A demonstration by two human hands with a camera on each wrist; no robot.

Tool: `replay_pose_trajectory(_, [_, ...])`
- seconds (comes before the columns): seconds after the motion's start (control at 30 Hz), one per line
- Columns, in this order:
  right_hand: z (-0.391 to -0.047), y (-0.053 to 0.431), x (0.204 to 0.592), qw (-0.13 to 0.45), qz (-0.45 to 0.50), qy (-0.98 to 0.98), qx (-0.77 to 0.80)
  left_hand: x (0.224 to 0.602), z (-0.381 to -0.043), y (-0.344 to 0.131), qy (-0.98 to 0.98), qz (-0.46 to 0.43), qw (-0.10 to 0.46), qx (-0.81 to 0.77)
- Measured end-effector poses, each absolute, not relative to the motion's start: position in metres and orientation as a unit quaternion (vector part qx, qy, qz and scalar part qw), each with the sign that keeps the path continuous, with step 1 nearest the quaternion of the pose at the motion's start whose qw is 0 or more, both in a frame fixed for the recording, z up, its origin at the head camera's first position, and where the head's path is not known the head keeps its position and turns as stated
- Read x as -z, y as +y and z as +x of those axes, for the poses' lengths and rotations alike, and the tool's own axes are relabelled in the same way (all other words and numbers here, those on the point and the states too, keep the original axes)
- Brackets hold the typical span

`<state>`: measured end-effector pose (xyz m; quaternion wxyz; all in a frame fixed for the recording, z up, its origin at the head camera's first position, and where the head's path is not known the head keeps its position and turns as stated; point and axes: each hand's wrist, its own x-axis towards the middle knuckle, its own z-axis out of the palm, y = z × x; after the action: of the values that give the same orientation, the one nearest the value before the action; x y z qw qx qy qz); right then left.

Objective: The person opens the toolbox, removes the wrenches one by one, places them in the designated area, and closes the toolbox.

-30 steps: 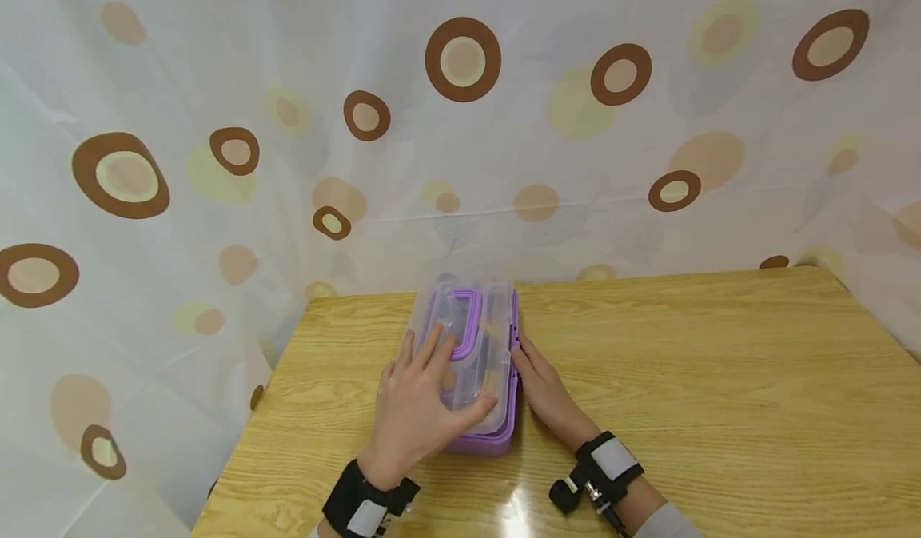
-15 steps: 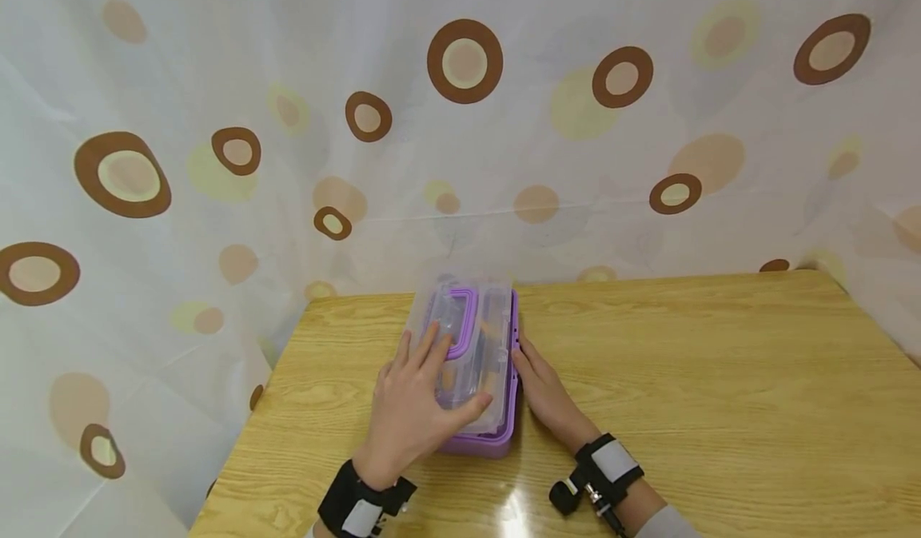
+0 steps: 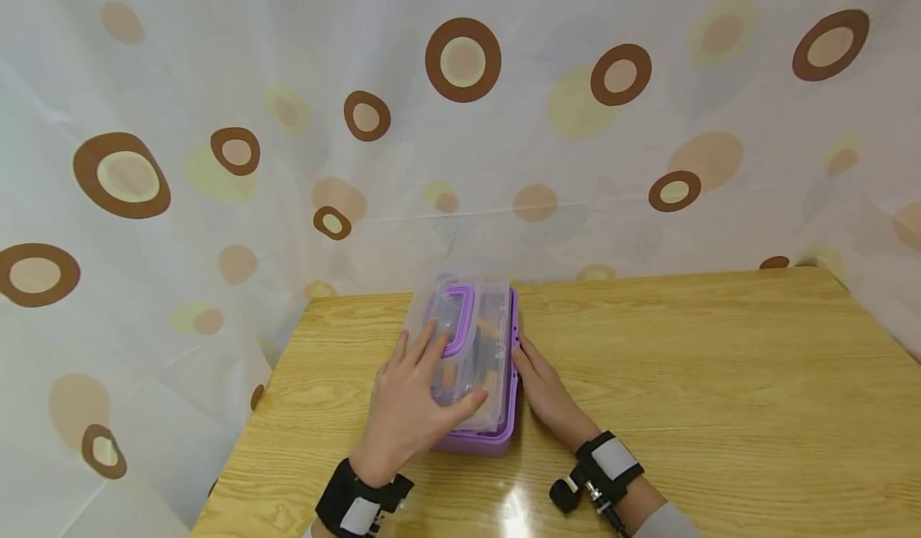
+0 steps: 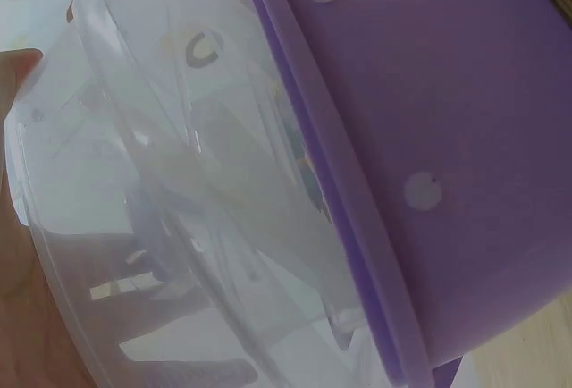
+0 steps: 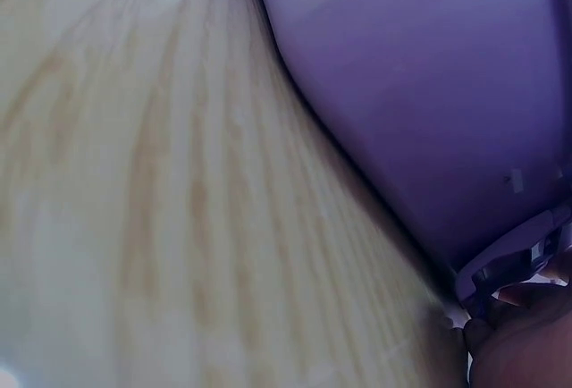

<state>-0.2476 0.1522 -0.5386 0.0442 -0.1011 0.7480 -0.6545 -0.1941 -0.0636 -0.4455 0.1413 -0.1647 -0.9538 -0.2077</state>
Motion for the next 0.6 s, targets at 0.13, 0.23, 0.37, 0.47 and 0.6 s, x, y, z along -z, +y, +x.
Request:
replay_pose_trajectory(0.13, [-0.2469,0.1521,0.5382,0.043,-0.104,0.75,0.652,0.4455,-0.1946,-0.0649,-0.951,-0.168,0.145,0.217])
replay_pose_trajectory(0.23, [-0.2465,0.1524,0.5382,0.043,-0.107,0.751,0.651,0.4456,-0.1948,-0.0652,-0.95,-0.169,0.146,0.22])
replay_pose_trajectory(0.37, [-0.247,0.1529,0.5398,0.042,-0.108,0.75,0.651,0.445,-0.1946,-0.0653,-0.949,-0.168,0.143,0.226])
replay_pose_trajectory(0.47, [-0.248,0.1529,0.5414,0.038,-0.107,0.75,0.652,0.4443,-0.1943,-0.0656,-0.948,-0.168,0.141,0.23])
replay_pose_trajectory(0.6, [-0.2489,0.1528,0.5424,0.037,-0.108,0.748,0.654,0.4437,-0.1946,-0.0666,-0.947,-0.168,0.141,0.235])
